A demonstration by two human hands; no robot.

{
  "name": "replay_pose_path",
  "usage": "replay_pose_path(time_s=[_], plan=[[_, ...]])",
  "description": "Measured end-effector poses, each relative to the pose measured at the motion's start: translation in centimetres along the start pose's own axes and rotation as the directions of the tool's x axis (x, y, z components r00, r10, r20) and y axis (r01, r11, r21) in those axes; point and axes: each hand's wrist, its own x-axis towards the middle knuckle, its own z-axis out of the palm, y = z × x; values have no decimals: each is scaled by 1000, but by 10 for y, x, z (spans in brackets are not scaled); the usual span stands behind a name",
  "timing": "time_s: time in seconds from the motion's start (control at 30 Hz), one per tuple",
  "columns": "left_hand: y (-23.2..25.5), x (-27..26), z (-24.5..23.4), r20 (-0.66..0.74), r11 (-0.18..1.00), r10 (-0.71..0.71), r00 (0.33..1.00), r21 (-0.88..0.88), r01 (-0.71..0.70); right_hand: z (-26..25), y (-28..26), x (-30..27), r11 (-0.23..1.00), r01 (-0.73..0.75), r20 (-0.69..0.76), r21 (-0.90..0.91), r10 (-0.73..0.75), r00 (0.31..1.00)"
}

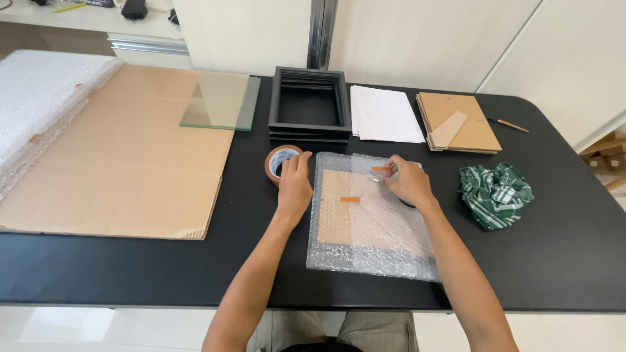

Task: The person tapes a sheet of bubble wrap around a piece of artwork using packing tape and scissors, then places it inside a black frame.

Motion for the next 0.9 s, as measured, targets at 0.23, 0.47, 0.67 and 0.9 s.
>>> replay_pose_path(time_s=[0.23,0.47,0.67,0.9], plan=[[-10,-5,23,174,982,48,984,173,-78,3,6,-5,993,16,56,-116,-10,998],[54,-12,-9,473,969,246,846,-130,-209,2,20,-10,995,46,-82,85,-39,996],[56,-25,-3,635,952,239,735,-3,-307,3,17,-12,981,61,-119,183,-40,992],[26,-25,-1,639,969,242,730,-119,-218,1,-32,-88,715,-113,117,690,43,992]])
